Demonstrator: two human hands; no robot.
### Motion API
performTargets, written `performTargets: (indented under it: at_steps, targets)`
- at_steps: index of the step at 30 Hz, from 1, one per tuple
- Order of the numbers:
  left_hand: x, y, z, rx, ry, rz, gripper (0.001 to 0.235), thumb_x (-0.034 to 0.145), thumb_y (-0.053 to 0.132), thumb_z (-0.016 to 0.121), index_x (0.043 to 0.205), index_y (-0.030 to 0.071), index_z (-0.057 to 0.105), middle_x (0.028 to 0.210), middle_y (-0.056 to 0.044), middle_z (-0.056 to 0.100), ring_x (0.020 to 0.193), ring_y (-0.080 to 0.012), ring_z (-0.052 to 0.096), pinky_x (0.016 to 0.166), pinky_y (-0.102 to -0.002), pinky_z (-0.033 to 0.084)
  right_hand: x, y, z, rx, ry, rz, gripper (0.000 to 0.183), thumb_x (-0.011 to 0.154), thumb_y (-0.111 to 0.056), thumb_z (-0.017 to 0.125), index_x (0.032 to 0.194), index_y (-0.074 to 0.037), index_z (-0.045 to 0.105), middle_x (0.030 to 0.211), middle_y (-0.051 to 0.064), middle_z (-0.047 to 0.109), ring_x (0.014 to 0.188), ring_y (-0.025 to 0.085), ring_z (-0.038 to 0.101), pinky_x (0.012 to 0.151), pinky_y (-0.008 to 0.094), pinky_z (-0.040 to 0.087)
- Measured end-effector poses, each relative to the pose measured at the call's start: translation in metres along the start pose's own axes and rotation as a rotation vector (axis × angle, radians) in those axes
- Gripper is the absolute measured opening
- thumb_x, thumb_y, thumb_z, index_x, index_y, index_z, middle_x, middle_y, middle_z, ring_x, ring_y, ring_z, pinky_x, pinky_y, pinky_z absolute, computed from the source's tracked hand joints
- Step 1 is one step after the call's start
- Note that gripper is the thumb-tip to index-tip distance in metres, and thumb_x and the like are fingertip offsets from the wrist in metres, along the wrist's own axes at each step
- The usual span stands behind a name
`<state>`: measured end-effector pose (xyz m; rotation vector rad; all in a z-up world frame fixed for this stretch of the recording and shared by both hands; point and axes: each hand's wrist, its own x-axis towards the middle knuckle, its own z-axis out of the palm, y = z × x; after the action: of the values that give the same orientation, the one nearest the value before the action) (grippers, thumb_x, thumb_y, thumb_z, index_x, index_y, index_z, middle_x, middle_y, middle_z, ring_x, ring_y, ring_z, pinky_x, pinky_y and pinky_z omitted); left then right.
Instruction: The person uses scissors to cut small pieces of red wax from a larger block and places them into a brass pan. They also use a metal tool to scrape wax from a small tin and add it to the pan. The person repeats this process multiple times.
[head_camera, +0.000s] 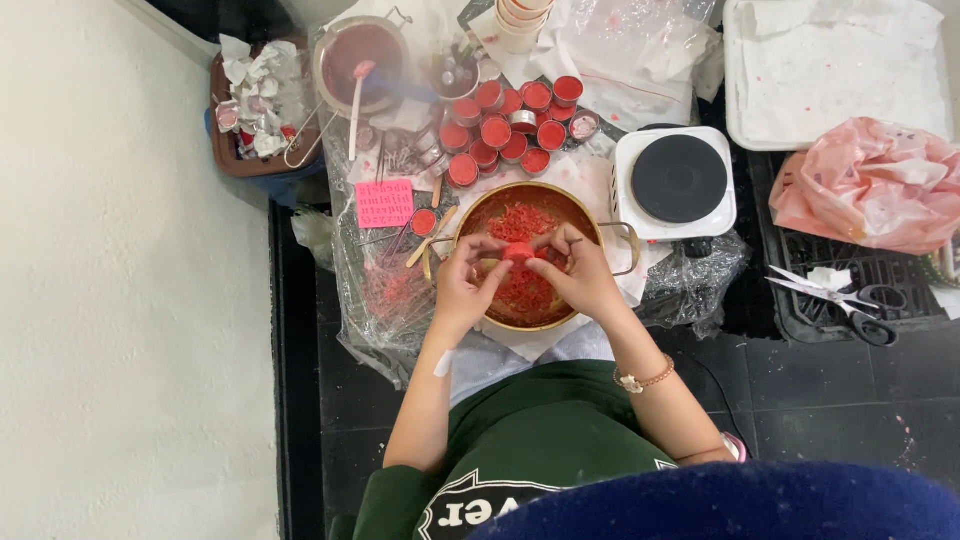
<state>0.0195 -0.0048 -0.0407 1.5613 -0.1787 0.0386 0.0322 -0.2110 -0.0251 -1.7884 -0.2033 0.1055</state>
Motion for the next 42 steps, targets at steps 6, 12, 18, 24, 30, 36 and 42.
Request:
performTargets:
  at_steps: [6,12,18,24,30,36,42]
  targets:
    - [-0.009,0.019,0.0,0.21,0.129,0.017,0.037,0.092,0.002,0.074,0.123,0.003,0.054,0.112,-0.008,0.07,0.099,-0.0165,0.072,0.084,-0.027,0.055,0.016,0.006,-0.015,0.132,-0.04,-0.117,0.009,0.115,-0.009,0.045,0.107,-0.006,0.043,0.122,0.01,0.073,0.093,0.007,0.068,0.078,0.022,0.055]
    - [-0.021,0.013,-0.004,0.198,0.21,0.107,0.044,0.089,0.003,0.074,0.126,0.004,0.052,0.111,-0.009,0.062,0.104,-0.0165,0.065,0.091,-0.03,0.053,0.027,-0.034,-0.018,0.061,0.043,0.117,0.024,0.11,-0.014,0.043,0.12,0.0,0.06,0.091,0.01,0.074,0.072,0.012,0.067,0.065,0.028,0.056]
    - [-0.027,0.026,0.0,0.494,0.139,0.174,0.041,0.085,0.006,0.076,0.121,0.005,0.057,0.109,-0.01,0.065,0.101,-0.0261,0.065,0.091,-0.037,0.053,0.075,-0.03,-0.027,-0.369,0.065,-0.374,0.029,0.113,-0.015,0.054,0.122,-0.004,0.079,0.091,0.01,0.063,0.081,0.015,0.06,0.072,0.028,0.05]
    - [-0.025,0.024,-0.001,0.644,0.097,0.285,0.039,0.086,0.008,0.077,0.119,0.007,0.057,0.103,-0.008,0.066,0.1,-0.0271,0.066,0.101,-0.044,0.046,0.113,-0.034,-0.004,-0.08,0.04,0.055,0.025,0.107,-0.018,0.054,0.112,-0.007,0.075,0.082,0.0,0.067,0.065,0.006,0.057,0.057,0.023,0.048]
    - [-0.026,0.024,0.002,0.625,0.119,0.237,0.039,0.084,0.008,0.077,0.119,0.006,0.058,0.103,-0.008,0.067,0.098,-0.0285,0.064,0.097,-0.043,0.048,0.124,0.004,0.01,0.12,-0.063,-0.005,0.019,0.109,-0.014,0.054,0.115,-0.004,0.068,0.089,0.001,0.07,0.067,0.006,0.058,0.061,0.023,0.05]
    - [-0.027,0.019,0.001,0.559,0.151,0.198,0.035,0.091,0.009,0.074,0.12,0.004,0.055,0.108,-0.013,0.063,0.102,-0.0301,0.064,0.095,-0.041,0.049,0.114,-0.028,0.029,-0.115,-0.262,0.008,0.023,0.1,-0.013,0.063,0.121,-0.005,0.065,0.099,0.004,0.077,0.067,0.009,0.068,0.063,0.025,0.055]
    - [-0.024,0.029,0.003,0.62,0.143,0.19,0.038,0.092,0.01,0.073,0.126,0.005,0.058,0.106,-0.012,0.063,0.104,-0.0308,0.062,0.098,-0.043,0.048,0.082,-0.034,-0.009,-0.042,-0.07,-0.08,0.042,0.102,-0.01,0.063,0.142,-0.007,0.053,0.122,0.007,0.07,0.09,0.013,0.072,0.072,0.028,0.058]
